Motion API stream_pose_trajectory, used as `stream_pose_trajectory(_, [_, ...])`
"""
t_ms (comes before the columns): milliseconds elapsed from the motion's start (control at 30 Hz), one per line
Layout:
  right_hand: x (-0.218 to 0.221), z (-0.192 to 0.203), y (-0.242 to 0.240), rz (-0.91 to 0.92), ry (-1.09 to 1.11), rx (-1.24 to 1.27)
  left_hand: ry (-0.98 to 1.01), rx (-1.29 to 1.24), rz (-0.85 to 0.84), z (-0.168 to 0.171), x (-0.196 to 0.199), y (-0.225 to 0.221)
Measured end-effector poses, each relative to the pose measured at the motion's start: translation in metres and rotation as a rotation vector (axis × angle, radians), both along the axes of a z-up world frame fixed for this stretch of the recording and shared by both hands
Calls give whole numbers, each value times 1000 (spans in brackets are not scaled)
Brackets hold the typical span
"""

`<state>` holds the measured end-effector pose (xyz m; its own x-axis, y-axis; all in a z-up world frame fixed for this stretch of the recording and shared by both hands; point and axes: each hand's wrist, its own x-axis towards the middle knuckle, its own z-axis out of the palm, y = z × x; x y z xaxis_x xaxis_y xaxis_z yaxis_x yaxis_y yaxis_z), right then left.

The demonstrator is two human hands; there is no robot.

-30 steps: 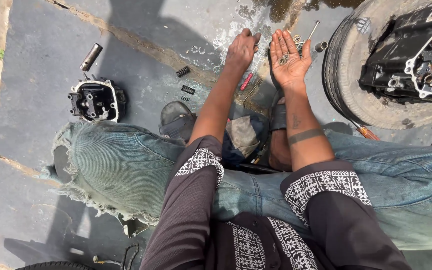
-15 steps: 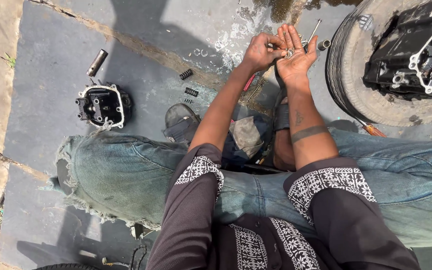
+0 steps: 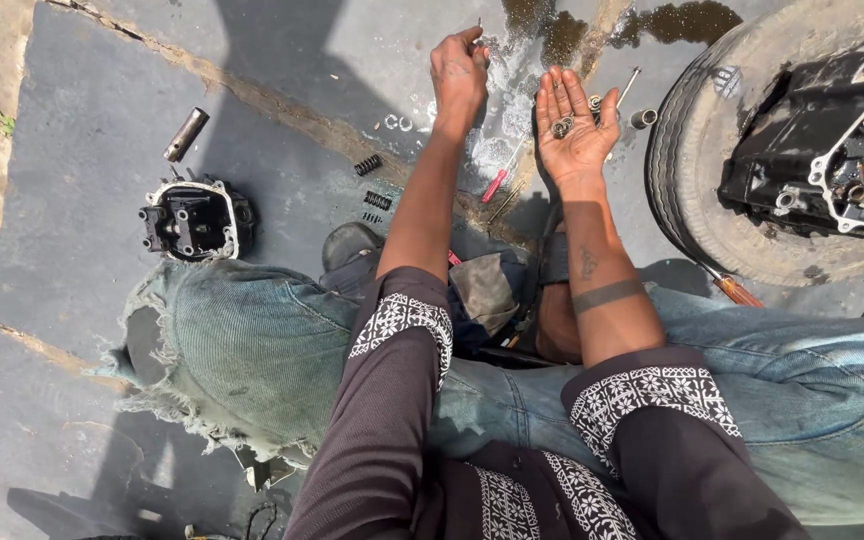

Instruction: The person sits on the ground repairing a motorcycle engine. They hold and turn a crankshaft assembly, fit a bearing onto its shaft, sort through small fasteners on the pavement, and place parts into the engine casing beside them.

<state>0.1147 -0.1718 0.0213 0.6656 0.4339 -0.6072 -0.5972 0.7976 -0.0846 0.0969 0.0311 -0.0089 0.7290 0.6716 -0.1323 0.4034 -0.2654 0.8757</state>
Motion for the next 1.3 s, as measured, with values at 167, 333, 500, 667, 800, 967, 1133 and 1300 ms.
stream_pose_trajectory(167, [6, 0, 6, -7, 19, 49, 156, 152, 47, -9, 18, 4])
stream_pose_trajectory(333, [12, -17, 8, -16, 30, 6, 132, 197, 111, -10, 9, -5])
stream_pose_trajectory(500, [13, -25, 15, 17, 27, 40, 89, 390, 119, -8, 8, -3])
stream_pose_trajectory(667, [12, -9, 32, 16, 7, 19, 208, 552, -151, -27, 9, 6])
stream_pose_trajectory(800, [14, -1, 30, 49, -64, 41, 245, 658, -290, -4, 1, -1])
stream_pose_trajectory(967, [13, -1, 30, 36, -127, -38, 49, 495, -418, 78, -20, -24])
stream_pose_trajectory(1133, [7, 5, 44, 125, -317, 203, -142, 666, -647, 111, -45, -46])
stream_pose_trajectory(1300, [-7, 38, 68, 212, -407, 352, -56, 597, -612, 174, -80, -44])
